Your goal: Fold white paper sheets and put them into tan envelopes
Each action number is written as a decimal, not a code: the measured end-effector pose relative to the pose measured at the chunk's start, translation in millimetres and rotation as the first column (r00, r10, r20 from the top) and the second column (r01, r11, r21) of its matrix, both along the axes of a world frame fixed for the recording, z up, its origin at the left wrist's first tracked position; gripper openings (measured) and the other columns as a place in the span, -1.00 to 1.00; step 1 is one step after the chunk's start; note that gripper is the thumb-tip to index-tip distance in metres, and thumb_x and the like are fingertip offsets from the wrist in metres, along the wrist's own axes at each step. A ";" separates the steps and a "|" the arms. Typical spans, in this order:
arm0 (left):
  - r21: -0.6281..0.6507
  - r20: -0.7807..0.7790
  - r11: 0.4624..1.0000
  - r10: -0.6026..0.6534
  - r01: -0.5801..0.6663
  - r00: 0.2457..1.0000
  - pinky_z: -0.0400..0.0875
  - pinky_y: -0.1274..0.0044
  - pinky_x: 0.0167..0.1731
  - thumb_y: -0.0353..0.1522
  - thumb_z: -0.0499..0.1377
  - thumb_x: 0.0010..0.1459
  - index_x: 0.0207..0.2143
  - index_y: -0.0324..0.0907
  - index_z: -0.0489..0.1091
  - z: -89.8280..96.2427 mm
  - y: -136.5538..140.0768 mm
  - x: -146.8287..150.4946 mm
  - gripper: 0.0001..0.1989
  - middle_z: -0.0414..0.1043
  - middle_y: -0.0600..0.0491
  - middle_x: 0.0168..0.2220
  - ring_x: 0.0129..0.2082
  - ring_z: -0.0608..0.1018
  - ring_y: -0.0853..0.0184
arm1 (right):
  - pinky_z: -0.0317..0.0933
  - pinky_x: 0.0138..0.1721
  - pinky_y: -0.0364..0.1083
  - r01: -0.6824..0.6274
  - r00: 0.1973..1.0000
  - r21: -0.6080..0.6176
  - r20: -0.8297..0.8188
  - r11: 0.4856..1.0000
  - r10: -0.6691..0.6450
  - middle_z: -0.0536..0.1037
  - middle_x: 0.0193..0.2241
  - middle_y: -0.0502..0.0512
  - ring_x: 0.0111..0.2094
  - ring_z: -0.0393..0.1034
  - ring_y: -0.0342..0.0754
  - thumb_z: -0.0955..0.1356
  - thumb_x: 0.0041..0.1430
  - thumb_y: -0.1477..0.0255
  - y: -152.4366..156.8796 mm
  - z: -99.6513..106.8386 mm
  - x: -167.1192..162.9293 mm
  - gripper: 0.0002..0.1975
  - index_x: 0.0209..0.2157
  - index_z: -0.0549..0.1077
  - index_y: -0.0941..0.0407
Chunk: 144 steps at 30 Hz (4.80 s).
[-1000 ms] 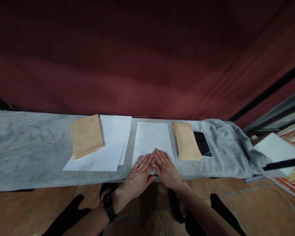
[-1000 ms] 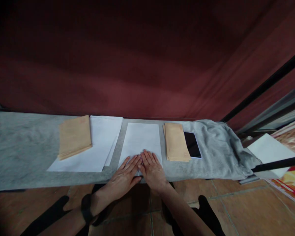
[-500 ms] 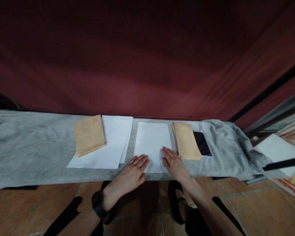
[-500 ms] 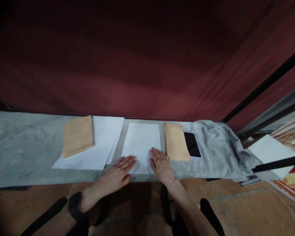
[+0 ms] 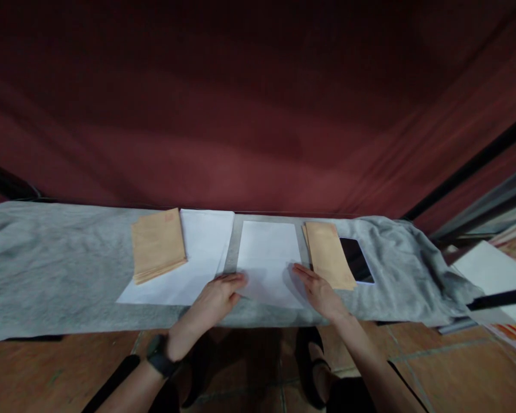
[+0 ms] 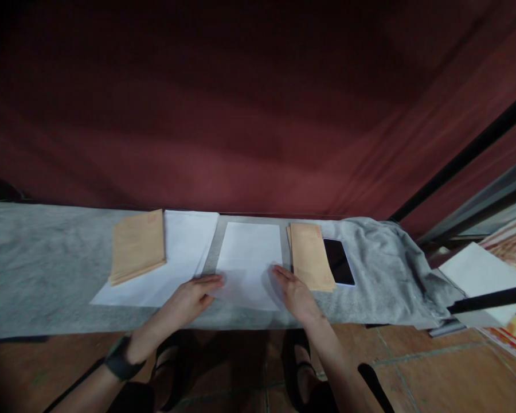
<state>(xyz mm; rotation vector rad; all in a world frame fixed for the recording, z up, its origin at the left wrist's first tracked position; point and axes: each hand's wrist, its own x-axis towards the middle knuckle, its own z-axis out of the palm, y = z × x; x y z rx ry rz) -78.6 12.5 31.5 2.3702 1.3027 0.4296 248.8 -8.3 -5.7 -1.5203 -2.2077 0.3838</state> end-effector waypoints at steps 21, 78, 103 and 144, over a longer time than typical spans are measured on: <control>-0.457 0.658 0.878 0.442 -0.143 0.610 0.48 0.42 -0.23 0.00 0.22 0.04 -0.12 -0.19 0.41 9.0 45.7 29.0 -0.49 0.58 -0.02 -0.23 -0.25 0.59 0.22 | 0.24 -0.48 -0.15 0.320 0.745 -0.142 -0.574 0.937 -0.341 0.48 -0.55 0.00 -0.49 0.34 -0.07 0.26 0.22 0.05 30.6 23.7 -9.0 -0.60 -0.42 0.43 0.10; 0.338 -0.274 0.916 0.316 -0.216 0.908 -0.05 0.20 0.35 -0.38 -0.16 0.34 0.33 -0.37 0.10 -57.0 24.0 84.4 -0.45 0.07 -0.21 0.37 0.40 0.07 0.15 | -0.11 0.36 0.11 0.279 0.952 0.135 0.093 0.951 -0.293 0.18 0.33 0.27 0.37 -0.01 0.07 0.03 0.47 0.24 35.3 -19.4 -106.4 -0.43 0.32 0.18 0.28; 0.089 -0.007 0.854 0.515 -0.513 0.857 0.48 0.48 -0.06 -0.58 0.02 0.12 0.17 -0.27 0.34 -24.2 51.9 42.5 -0.46 0.55 -0.11 -0.11 -0.18 0.62 0.27 | -0.13 0.33 0.21 0.321 0.918 0.142 0.197 0.936 -0.345 0.12 0.35 0.30 0.34 0.06 0.17 0.12 0.44 0.27 39.2 -19.6 -85.7 -0.46 0.33 0.17 0.23; 0.398 -0.032 0.787 0.526 -0.472 0.850 0.10 0.14 0.30 -0.33 -0.08 0.30 0.35 -0.46 0.03 -64.2 32.8 78.9 -0.37 0.13 -0.33 0.32 0.37 0.13 0.04 | 0.02 0.28 0.30 0.512 0.852 0.206 -0.002 0.834 -0.523 0.13 0.31 0.54 0.34 0.04 0.28 0.07 0.43 0.16 36.1 -30.8 -88.9 -0.33 0.33 0.11 0.40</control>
